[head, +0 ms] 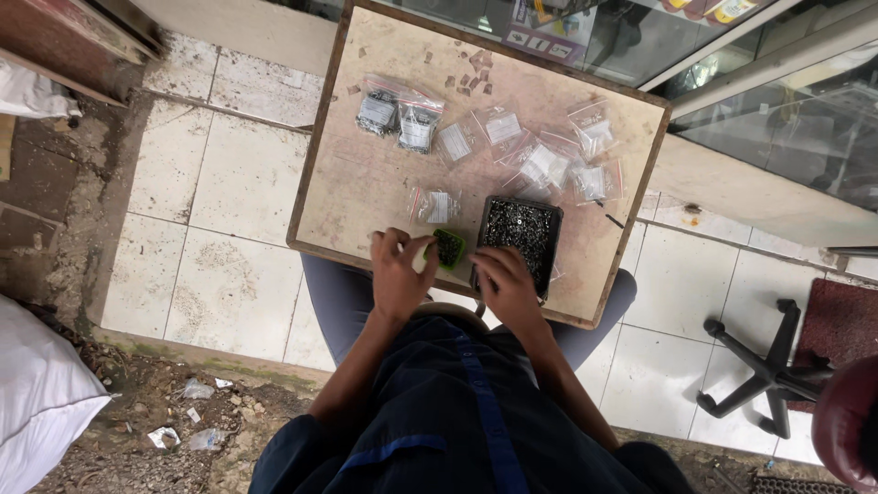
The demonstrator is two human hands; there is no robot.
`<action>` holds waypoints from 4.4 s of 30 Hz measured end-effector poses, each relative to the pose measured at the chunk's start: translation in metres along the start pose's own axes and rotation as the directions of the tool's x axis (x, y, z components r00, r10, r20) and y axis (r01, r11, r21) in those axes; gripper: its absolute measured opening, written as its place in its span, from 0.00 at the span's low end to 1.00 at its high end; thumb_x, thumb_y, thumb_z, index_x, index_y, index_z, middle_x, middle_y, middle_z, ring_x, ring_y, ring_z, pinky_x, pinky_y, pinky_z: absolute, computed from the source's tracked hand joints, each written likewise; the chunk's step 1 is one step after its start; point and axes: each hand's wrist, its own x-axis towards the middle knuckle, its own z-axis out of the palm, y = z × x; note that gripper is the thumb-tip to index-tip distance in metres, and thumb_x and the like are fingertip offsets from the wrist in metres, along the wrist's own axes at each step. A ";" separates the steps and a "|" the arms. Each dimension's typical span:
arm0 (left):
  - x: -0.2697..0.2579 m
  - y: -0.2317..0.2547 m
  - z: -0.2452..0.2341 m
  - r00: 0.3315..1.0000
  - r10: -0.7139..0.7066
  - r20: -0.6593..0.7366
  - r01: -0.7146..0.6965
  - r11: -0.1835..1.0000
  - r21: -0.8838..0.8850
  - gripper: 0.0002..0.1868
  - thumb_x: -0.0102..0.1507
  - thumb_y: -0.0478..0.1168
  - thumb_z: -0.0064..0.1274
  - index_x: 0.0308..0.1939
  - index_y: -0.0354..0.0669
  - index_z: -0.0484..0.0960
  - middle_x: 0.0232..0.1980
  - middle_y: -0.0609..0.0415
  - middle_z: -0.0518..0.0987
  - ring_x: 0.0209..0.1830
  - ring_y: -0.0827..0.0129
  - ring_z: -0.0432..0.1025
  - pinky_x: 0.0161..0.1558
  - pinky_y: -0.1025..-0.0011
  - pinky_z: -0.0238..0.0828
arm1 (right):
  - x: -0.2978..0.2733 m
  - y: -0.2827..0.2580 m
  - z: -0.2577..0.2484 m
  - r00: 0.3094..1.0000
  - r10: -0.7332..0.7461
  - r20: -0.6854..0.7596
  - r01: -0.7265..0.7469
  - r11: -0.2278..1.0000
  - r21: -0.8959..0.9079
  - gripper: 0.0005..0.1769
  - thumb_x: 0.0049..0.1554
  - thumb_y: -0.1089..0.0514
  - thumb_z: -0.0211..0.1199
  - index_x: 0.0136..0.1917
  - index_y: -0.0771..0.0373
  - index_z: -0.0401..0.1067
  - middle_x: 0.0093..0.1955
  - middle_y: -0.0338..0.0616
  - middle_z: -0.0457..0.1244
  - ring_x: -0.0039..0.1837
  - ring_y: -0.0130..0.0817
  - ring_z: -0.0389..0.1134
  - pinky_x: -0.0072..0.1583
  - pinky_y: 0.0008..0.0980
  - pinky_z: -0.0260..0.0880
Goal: The person sits at a table and sorts small metal fasteners from a black tray into a green container using both hands. The person repeatedly picks up fasteners and places them into the container while several plastic bags of fasteners sit on the table.
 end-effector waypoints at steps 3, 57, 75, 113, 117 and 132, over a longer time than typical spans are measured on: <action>-0.006 0.015 0.031 0.992 0.117 0.057 -0.116 0.993 -0.015 0.04 0.62 0.41 0.64 0.39 0.55 0.84 0.41 0.60 0.60 0.38 0.61 0.64 0.40 0.60 0.63 | -0.022 0.024 -0.027 0.992 0.120 -0.027 -0.123 0.977 -0.172 0.14 0.62 0.70 0.67 0.61 0.65 0.80 0.53 0.45 0.68 0.55 0.44 0.70 0.54 0.42 0.72; 0.023 0.016 -0.009 0.997 0.028 0.067 -0.031 0.998 0.050 0.05 0.73 0.40 0.54 0.50 0.55 0.83 0.46 0.59 0.57 0.43 0.62 0.58 0.39 0.57 0.61 | -0.005 0.002 0.003 0.997 -0.073 0.037 0.079 0.977 -0.199 0.16 0.56 0.65 0.73 0.58 0.62 0.80 0.56 0.50 0.68 0.56 0.51 0.70 0.53 0.47 0.75; -0.023 0.033 0.130 0.920 0.232 0.317 -0.327 0.900 0.290 0.15 0.56 0.42 0.71 0.21 0.51 0.79 0.56 0.45 0.69 0.52 0.48 0.62 0.42 0.51 0.54 | -0.046 0.050 -0.036 0.974 0.222 -0.040 -0.217 0.876 -0.431 0.03 0.64 0.59 0.71 0.51 0.52 0.84 0.46 0.32 0.66 0.54 0.34 0.65 0.50 0.34 0.61; -0.010 0.002 0.037 0.965 -0.131 0.229 0.140 0.990 -0.024 0.08 0.59 0.49 0.60 0.28 0.54 0.84 0.46 0.60 0.60 0.48 0.59 0.62 0.46 0.55 0.64 | -0.028 0.055 -0.010 0.948 0.256 0.186 -0.115 0.826 -0.552 0.02 0.52 0.61 0.74 0.40 0.55 0.83 0.39 0.32 0.62 0.52 0.37 0.62 0.52 0.38 0.62; -0.008 0.001 0.011 0.960 -0.167 0.226 0.178 0.984 -0.029 0.09 0.63 0.46 0.58 0.30 0.50 0.81 0.45 0.59 0.59 0.50 0.56 0.62 0.47 0.50 0.65 | -0.046 0.074 -0.002 0.959 0.227 0.168 -0.114 0.856 -0.504 0.04 0.59 0.54 0.69 0.41 0.51 0.79 0.41 0.30 0.59 0.54 0.35 0.61 0.51 0.37 0.64; -0.013 -0.036 0.037 0.852 0.012 0.524 0.028 0.997 -0.069 0.24 0.60 0.39 0.72 0.60 0.53 0.83 0.57 0.52 0.61 0.57 0.50 0.66 0.47 0.44 0.86 | -0.065 0.078 0.003 0.931 0.310 0.193 -0.190 0.862 -0.469 0.03 0.53 0.53 0.75 0.41 0.51 0.83 0.39 0.33 0.63 0.52 0.39 0.65 0.48 0.39 0.70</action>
